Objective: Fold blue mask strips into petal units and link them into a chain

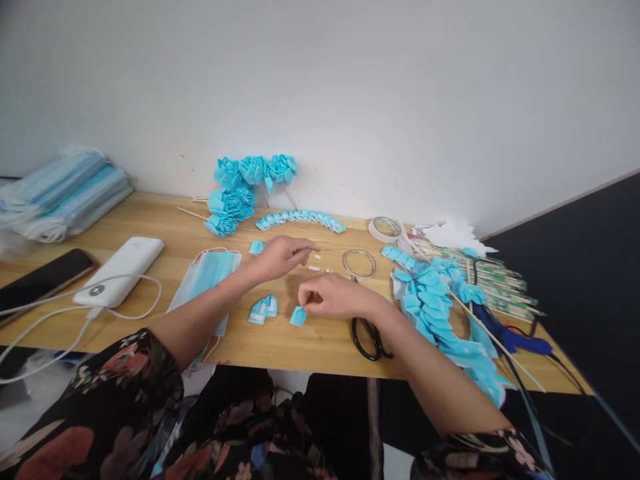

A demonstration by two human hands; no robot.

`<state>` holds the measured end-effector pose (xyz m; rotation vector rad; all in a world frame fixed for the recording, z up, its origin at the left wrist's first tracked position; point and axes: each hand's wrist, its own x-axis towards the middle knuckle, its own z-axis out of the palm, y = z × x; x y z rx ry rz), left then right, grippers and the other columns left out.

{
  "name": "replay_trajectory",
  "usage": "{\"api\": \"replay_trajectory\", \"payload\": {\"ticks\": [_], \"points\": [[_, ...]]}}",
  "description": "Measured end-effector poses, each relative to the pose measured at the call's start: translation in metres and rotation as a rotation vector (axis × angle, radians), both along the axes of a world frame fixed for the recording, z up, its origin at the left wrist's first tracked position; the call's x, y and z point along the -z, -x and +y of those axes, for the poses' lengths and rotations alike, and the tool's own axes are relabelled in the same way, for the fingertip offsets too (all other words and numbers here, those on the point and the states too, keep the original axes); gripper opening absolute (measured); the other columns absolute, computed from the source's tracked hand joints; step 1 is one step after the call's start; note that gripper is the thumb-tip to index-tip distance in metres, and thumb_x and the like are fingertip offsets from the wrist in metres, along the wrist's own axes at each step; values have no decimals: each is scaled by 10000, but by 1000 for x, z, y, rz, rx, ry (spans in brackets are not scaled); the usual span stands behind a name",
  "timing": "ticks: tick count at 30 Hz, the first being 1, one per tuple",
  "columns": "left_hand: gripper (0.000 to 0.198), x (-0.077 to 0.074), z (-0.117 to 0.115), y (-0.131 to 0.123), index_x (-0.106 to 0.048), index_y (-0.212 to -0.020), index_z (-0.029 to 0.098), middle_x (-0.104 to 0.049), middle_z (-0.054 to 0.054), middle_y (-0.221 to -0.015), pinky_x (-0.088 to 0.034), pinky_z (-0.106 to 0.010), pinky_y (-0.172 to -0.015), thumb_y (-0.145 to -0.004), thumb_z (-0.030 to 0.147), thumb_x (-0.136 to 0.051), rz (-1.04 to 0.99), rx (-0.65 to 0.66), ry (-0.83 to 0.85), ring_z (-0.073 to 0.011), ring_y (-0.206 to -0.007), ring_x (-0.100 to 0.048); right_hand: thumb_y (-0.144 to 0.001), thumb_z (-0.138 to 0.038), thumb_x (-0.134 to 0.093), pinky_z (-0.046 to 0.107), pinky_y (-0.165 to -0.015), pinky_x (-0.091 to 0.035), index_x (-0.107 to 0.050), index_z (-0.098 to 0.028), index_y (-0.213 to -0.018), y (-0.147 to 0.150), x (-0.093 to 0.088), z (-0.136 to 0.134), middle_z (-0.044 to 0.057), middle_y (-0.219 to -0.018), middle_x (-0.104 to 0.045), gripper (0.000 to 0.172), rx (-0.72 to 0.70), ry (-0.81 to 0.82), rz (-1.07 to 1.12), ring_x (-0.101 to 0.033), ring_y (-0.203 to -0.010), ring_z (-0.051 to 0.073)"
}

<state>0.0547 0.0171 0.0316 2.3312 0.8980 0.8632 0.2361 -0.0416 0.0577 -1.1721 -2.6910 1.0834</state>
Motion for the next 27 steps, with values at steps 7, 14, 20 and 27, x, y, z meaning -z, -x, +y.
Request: {"api": "replay_trajectory", "payload": {"ticks": [7,14,20,27], "points": [[330,-1,6,-1,-699,-1054,132,-686,-31,-685,-458,-245,-656,-894,277,-449,-235,-82,209,-154,-663,-617,-779,-320,-623,251,-619,-451,-622,-178,-864,-25,2,39,-3,-762,-655,166,401,104,425,-605,-648,126],[447,2,9,-1,-595,-651,143,-518,10,-582,-314,-232,-537,-906,466,-422,-73,-59,240,-115,-565,-464,-762,-350,-638,247,-618,-432,-657,-168,-874,-20,20,51,11,-791,-680,215,586,-119,579,-583,-662,120],[301,6,8,-4,-595,-673,145,-420,45,-549,-240,-223,-502,-809,410,-557,-87,-105,310,-86,-528,-357,-787,-357,-628,252,-631,-468,-635,-172,-1013,-19,30,46,14,-803,-690,292,656,-144,709,-616,-681,128],[305,-7,8,0,-577,-622,143,-426,37,-533,-242,-227,-495,-794,396,-578,-218,-176,330,-82,-517,-365,-823,-370,-598,279,-667,-509,-634,-199,-1127,-19,34,48,8,-792,-678,351,652,-188,756,-629,-722,146]]}}
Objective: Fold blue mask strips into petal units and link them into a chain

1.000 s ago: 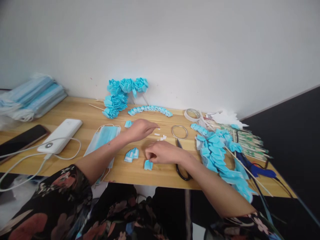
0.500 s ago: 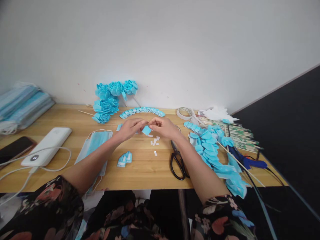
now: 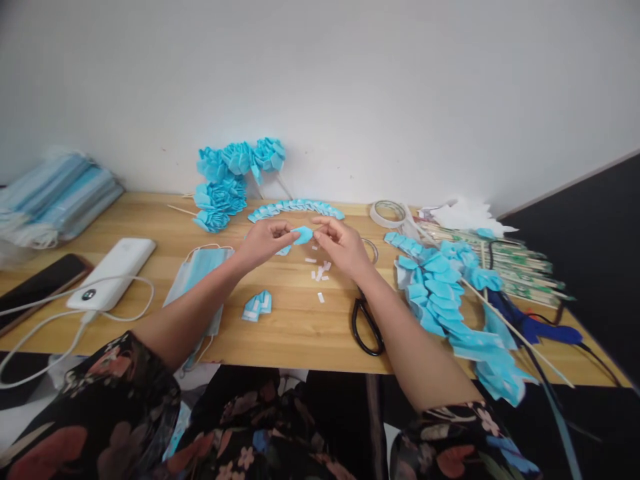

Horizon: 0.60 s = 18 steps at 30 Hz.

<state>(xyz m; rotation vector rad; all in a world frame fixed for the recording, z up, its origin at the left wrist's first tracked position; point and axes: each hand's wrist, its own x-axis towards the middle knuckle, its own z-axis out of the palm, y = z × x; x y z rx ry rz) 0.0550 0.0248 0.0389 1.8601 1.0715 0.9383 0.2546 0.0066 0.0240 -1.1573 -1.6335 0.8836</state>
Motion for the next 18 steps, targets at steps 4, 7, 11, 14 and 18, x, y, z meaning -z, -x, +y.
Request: {"api": "replay_trajectory", "payload": {"ticks": [4,7,11,14,18], "points": [[270,-4,13,12,-587,-690,157,-438,47,-547,-258,-220,-484,-788,408,-599,-253,-135,-12,-72,-495,-349,-858,-375,-550,289,-685,-513,-623,-208,-1173,-4,-2,4,36,-898,-712,364,31,-20,-26,-641,-809,164],[268,2,29,25,-563,-688,170,-421,57,-514,-256,-223,-464,-787,415,-609,-404,-259,-20,-70,-461,-332,-865,-343,-522,311,-715,-506,-667,-197,-1093,-2,-8,4,51,-942,-722,307,-18,0,-194,-646,-809,175],[264,17,46,36,-525,-649,175,-422,53,-511,-286,-221,-473,-805,379,-589,-432,-424,-51,-72,-469,-353,-857,-241,-500,318,-748,-477,-703,-198,-986,13,-15,3,49,-964,-730,244,-143,5,-480,-650,-833,196],[247,21,51,40,-529,-658,174,-410,56,-510,-299,-221,-484,-814,360,-576,-440,-473,-71,-75,-473,-363,-847,-173,-485,299,-748,-453,-699,-201,-949,27,-17,3,44,-967,-724,238,-193,-39,-647,-638,-831,187],[232,19,52,43,-538,-681,172,-418,54,-534,-304,-219,-498,-820,358,-560,-474,-503,-125,-76,-492,-372,-866,-151,-466,313,-822,-446,-679,-195,-1012,44,-14,6,67,-1050,-709,262,-239,-127,-717,-631,-947,202]]}}
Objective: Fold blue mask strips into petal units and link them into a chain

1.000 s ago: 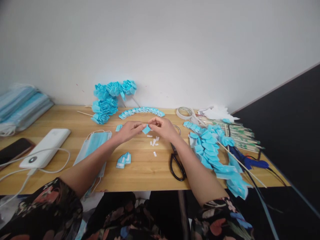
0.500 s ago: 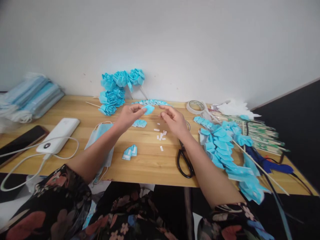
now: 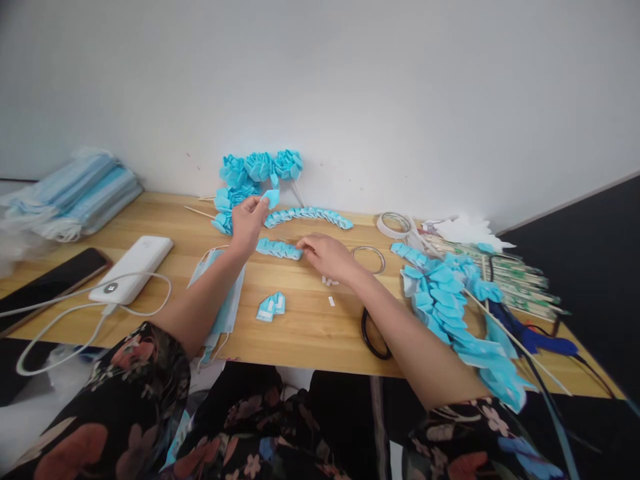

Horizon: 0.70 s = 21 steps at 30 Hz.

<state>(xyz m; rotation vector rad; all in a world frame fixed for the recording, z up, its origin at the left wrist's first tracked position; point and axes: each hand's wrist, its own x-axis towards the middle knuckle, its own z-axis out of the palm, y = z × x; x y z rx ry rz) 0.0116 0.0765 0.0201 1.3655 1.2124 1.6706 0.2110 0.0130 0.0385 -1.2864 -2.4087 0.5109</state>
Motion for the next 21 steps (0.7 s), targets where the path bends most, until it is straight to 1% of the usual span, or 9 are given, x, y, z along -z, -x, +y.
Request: {"api": "replay_trajectory", "payload": {"ticks": [3,5,7,9,11,13,16,19,21], "points": [[250,-1,-4,-3,-526,-672,174,-423,51,-544,-319,-217,-518,-831,368,-529,0,-19,8,-82,-514,-380,-882,-161,-439,350,-890,-442,-654,-186,-1088,10,5,4,88,-1122,-687,300,3,-34,53,-614,-1040,221],[267,-2,-11,-10,-509,-645,173,-423,49,-546,-328,-218,-536,-833,364,-512,22,29,21,-86,-530,-387,-869,-165,-447,371,-928,-440,-623,-176,-1143,14,8,6,101,-1180,-662,326,35,-5,152,-603,-1070,219],[241,-2,-19,-21,-526,-647,168,-435,47,-561,-339,-219,-561,-818,338,-519,63,137,15,-91,-556,-407,-843,-192,-490,372,-897,-469,-584,-174,-1176,13,9,9,105,-1180,-654,347,81,104,313,-611,-1042,210],[242,-2,-27,-31,-539,-652,163,-459,40,-583,-350,-220,-584,-825,329,-506,124,249,-15,-97,-585,-430,-821,-252,-548,342,-813,-507,-550,-194,-1189,9,6,9,92,-1155,-650,372,111,279,510,-618,-1015,201],[249,-2,-32,-37,-554,-661,159,-486,35,-602,-356,-222,-597,-835,329,-498,178,297,-33,-103,-607,-449,-805,-326,-607,306,-758,-522,-529,-231,-1194,3,1,8,75,-1172,-631,408,105,449,679,-608,-1046,197],[248,-3,-34,-39,-571,-677,157,-509,30,-613,-357,-223,-599,-841,329,-501,229,307,-30,-107,-618,-460,-785,-368,-653,288,-751,-525,-529,-262,-1196,-2,-2,7,60,-1187,-615,442,90,544,789,-593,-1075,194],[242,-1,-35,-39,-601,-705,154,-529,27,-615,-348,-221,-579,-839,338,-519,281,337,-15,-110,-612,-463,-752,-390,-694,268,-723,-519,-584,-252,-1112,-6,-1,5,44,-1098,-628,401,160,544,866,-600,-1000,178],[245,2,-35,-39,-625,-719,147,-552,21,-631,-335,-221,-567,-833,344,-531,315,395,-42,-108,-608,-469,-721,-404,-707,251,-690,-502,-628,-222,-1021,-7,7,5,28,-975,-640,360,266,463,882,-599,-892,157],[251,5,-35,-41,-631,-713,144,-546,21,-618,-313,-222,-549,-832,345,-538,352,402,-46,-105,-594,-460,-714,-410,-704,246,-683,-496,-644,-214,-1007,-8,13,5,18,-917,-642,358,294,419,884,-594,-846,146]]}}
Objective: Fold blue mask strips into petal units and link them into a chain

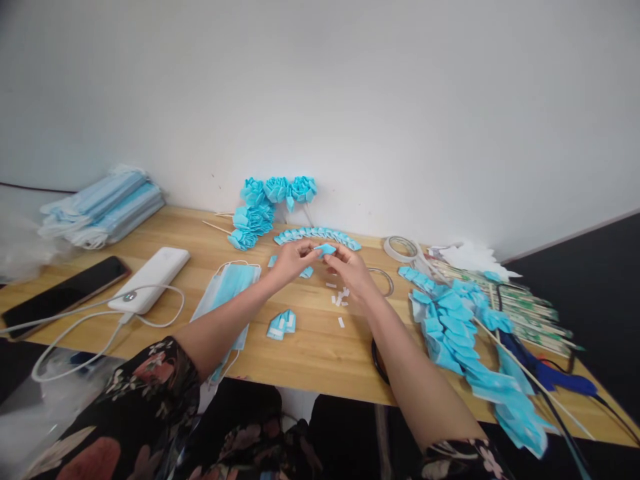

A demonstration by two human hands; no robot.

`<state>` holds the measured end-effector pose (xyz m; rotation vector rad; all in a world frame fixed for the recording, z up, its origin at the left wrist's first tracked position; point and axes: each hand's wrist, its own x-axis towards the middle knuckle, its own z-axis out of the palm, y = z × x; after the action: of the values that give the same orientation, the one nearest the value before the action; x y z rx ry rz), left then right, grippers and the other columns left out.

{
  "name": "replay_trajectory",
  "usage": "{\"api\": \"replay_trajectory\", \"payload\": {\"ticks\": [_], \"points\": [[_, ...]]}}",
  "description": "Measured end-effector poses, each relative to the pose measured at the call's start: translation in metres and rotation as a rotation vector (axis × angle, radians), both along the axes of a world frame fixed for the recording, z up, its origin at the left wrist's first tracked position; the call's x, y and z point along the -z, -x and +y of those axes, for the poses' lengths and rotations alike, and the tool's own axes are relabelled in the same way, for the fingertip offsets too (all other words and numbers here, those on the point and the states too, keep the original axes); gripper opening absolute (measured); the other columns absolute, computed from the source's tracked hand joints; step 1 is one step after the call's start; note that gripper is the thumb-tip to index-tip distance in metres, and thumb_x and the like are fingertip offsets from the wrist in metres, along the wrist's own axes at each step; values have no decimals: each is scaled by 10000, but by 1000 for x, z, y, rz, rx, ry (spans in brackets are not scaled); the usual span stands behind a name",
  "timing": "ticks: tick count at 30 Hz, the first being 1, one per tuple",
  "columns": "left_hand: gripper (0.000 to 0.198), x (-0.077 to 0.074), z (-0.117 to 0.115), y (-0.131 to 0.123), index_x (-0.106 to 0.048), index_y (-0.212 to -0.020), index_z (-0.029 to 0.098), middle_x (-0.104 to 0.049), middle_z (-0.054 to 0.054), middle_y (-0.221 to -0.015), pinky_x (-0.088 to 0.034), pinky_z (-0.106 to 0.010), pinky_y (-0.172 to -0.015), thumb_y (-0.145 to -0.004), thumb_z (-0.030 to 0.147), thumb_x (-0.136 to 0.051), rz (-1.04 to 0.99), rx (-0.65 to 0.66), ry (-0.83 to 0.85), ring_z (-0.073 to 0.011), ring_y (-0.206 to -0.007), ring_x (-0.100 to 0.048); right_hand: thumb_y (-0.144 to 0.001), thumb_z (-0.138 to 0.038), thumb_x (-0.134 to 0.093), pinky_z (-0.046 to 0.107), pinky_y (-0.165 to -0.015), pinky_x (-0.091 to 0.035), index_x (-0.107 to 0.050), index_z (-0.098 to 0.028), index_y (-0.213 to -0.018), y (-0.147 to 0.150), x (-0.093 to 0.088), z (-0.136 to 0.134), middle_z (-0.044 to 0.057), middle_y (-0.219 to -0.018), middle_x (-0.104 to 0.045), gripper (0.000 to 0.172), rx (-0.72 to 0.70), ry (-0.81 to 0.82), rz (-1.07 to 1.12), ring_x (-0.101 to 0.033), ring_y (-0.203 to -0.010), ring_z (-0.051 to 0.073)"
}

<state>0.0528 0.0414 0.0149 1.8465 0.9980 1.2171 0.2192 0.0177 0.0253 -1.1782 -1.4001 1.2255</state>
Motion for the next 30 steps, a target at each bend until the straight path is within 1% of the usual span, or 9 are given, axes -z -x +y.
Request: {"api": "replay_trajectory", "payload": {"ticks": [5,11,13,16,19,21,23,27,30], "points": [[285,3,-2,-2,-636,-707,144,-501,34,-562,-277,-227,-516,-844,374,-538,49,-17,37,-102,-548,-420,-709,-421,-700,238,-653,-495,-656,-206,-968,-4,5,0,5,-833,-624,339,29,-4,13,-574,-759,130],[356,-9,-3,5,-640,-684,148,-524,20,-576,-340,-231,-567,-891,381,-467,6,-61,8,-118,-593,-476,-727,-402,-687,255,-633,-517,-643,-225,-1062,-12,-7,0,2,-858,-609,381,34,-22,32,-561,-723,126],[330,-12,-2,7,-662,-738,147,-534,20,-576,-356,-230,-576,-886,360,-459,-24,-96,24,-123,-599,-495,-748,-392,-667,268,-638,-526,-628,-214,-1131,-15,-12,-3,-5,-781,-594,424,-18,-31,-66,-569,-686,129],[327,-14,-1,8,-660,-729,147,-527,21,-559,-370,-230,-578,-874,355,-453,-32,-128,39,-124,-588,-502,-799,-369,-598,263,-596,-506,-614,-195,-1193,-18,-16,-13,-14,-698,-606,431,-198,-48,-289,-585,-626,137],[332,-19,-1,12,-656,-706,150,-485,34,-524,-366,-231,-561,-861,378,-471,-45,-173,26,-116,-549,-476,-829,-311,-548,278,-611,-486,-668,-234,-1128,-19,-20,-26,15,-787,-704,331,-322,-154,-653,-629,-664,168],[322,-28,2,20,-659,-703,152,-471,38,-519,-364,-228,-555,-852,380,-487,-86,-229,-2,-110,-537,-463,-838,-272,-548,312,-697,-487,-705,-255,-1071,-20,-26,-32,49,-933,-742,282,-237,-295,-905,-668,-799,215],[301,-40,8,32,-665,-714,151,-501,32,-542,-386,-224,-575,-850,353,-489,-146,-303,-47,-109,-557,-481,-866,-269,-526,346,-773,-479,-712,-252,-1071,-21,-36,-33,73,-1061,-733,278,-118,-410,-1026,-670,-932,257],[224,-65,36,65,-699,-861,141,-650,-14,-730,-452,-226,-687,-811,263,-518,-170,-516,-121,-131,-700,-581,-902,-295,-486,354,-788,-479,-697,-240,-1095,-19,-56,-26,61,-1116,-720,291,-79,-451,-993,-669,-957,251],[368,-76,60,87,-670,-1122,146,-702,-71,-979,-468,-268,-804,-778,214,-559,47,-562,-198,-165,-843,-617,-883,-282,-509,345,-781,-480,-698,-244,-1081,-12,-59,-13,51,-1111,-722,277,-105,-421,-960,-674,-922,236]]}}
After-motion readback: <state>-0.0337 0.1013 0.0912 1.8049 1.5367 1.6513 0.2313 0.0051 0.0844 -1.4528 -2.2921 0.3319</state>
